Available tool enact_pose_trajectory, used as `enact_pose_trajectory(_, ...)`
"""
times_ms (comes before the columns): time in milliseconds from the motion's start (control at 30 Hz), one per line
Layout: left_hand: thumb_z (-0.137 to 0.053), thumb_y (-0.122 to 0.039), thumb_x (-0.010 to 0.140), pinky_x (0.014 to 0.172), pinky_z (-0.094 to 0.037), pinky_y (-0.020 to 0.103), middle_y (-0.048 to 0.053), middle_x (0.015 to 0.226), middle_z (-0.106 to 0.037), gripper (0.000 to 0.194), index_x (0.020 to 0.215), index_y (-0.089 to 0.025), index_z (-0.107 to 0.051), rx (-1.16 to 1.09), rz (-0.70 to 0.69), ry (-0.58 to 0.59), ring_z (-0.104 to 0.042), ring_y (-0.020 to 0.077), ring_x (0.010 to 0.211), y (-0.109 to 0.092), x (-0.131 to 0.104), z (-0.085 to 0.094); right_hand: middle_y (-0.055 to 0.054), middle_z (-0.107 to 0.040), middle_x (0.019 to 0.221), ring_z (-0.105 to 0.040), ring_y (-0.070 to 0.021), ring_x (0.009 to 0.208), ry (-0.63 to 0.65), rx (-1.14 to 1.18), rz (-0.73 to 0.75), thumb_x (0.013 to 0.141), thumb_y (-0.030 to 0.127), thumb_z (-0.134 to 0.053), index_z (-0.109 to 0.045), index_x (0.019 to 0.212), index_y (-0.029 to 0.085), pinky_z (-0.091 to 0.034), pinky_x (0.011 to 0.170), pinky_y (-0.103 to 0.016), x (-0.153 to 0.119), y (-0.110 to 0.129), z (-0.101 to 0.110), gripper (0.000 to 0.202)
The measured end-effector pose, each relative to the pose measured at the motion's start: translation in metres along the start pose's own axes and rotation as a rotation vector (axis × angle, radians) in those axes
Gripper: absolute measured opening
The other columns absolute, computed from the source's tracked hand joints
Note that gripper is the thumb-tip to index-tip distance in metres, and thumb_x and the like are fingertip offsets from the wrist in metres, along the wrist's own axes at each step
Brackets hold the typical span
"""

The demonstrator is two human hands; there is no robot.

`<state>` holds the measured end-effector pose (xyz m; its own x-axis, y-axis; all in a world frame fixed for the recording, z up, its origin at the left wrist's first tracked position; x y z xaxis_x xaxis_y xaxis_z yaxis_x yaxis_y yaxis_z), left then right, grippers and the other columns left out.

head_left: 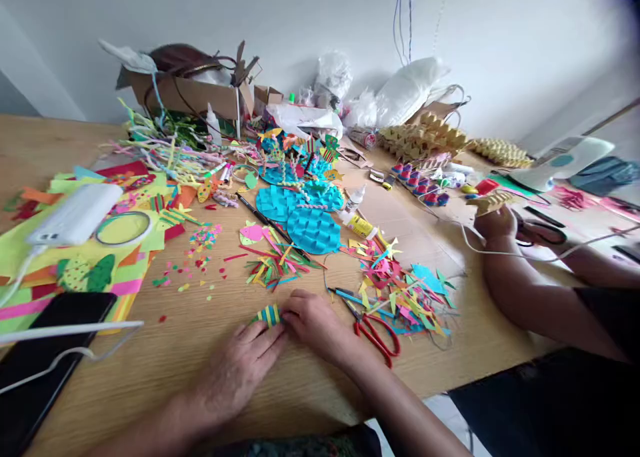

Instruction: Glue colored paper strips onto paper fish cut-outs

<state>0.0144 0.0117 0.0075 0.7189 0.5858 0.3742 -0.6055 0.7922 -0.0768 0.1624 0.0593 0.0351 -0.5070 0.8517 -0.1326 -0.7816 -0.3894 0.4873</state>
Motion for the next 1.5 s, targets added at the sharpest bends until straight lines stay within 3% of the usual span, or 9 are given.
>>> enact_pose_trajectory(233,-0.025,-0.012,0.092,0.081,-0.037,0.032,0.003,0.113,-0.060,0.037,0.116,-0.013,-0.053,-0.012,0.007,0.030,-0.049,0.0180,0.093,0.000,-0.005,-0.004,-0.005,-0.062,0.081,-0.057,-0.0121,0.073,0.026,0.000,-0.060,0.082,0.013,-0.049,-0.066,0.076,0.014,-0.038,0.063,-0.019,0.007,0.002,0.002,0.018)
enact_pose_trajectory(600,-0.025,-0.013,0.092,0.082,-0.036,0.031,0.002,0.113,-0.060,0.037,0.113,-0.015,-0.055,-0.041,0.022,0.026,-0.048,0.0181,0.095,0.001,-0.005,-0.005,-0.003,-0.063,0.077,-0.057,-0.0105,0.072,-0.074,0.135,-0.058,0.079,0.009,-0.053,-0.065,0.074,0.014,-0.041,0.066,-0.017,0.009,-0.004,0.005,0.014)
enact_pose_trajectory(767,-0.022,-0.012,0.092,0.086,-0.035,0.031,0.002,0.111,-0.061,0.040,0.111,-0.015,-0.057,-0.038,0.037,0.003,-0.048,0.0178,0.097,0.001,-0.005,-0.003,-0.003,-0.063,0.075,-0.056,-0.0113,0.071,-0.123,0.192,-0.054,0.078,0.007,-0.053,-0.065,0.074,0.014,-0.040,0.065,-0.019,0.004,-0.006,0.006,0.015)
enact_pose_trajectory(933,-0.024,-0.012,0.091,0.080,-0.039,0.032,0.003,0.118,-0.057,0.039,0.119,-0.014,-0.052,-0.013,0.014,0.015,-0.050,0.0181,0.093,0.001,-0.005,-0.004,-0.002,-0.061,0.074,-0.055,-0.0112,0.069,-0.085,0.156,-0.065,0.078,0.009,-0.053,-0.066,0.074,0.015,-0.039,0.063,-0.018,-0.006,-0.007,0.002,0.014)
enact_pose_trajectory(1200,-0.022,-0.007,0.090,0.079,-0.043,0.028,0.005,0.097,-0.063,0.042,0.093,-0.016,-0.062,-0.090,0.058,-0.108,-0.054,0.0160,0.089,0.000,-0.002,0.006,-0.003,-0.062,0.081,-0.057,-0.0122,0.076,-0.058,0.104,-0.088,0.082,0.014,-0.051,-0.067,0.080,0.018,-0.039,0.068,-0.018,-0.009,-0.002,-0.006,0.016)
enact_pose_trajectory(1500,-0.024,-0.009,0.091,0.080,-0.044,0.029,0.004,0.103,-0.062,0.039,0.092,-0.017,-0.062,-0.099,0.073,-0.076,-0.054,0.0158,0.091,0.000,-0.002,0.001,-0.002,-0.062,0.079,-0.057,-0.0115,0.074,-0.053,0.156,-0.069,0.080,0.011,-0.052,-0.067,0.080,0.017,-0.039,0.066,-0.017,-0.012,0.000,-0.003,0.016)
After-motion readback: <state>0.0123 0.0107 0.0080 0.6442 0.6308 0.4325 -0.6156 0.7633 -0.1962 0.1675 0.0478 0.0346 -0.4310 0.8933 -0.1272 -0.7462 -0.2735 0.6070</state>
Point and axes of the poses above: each hand's wrist, its own x-axis towards the middle knuckle, its own z-axis out of the back of the hand, y = z × x, the point moved 2 cm from there along x, towards the middle knuckle
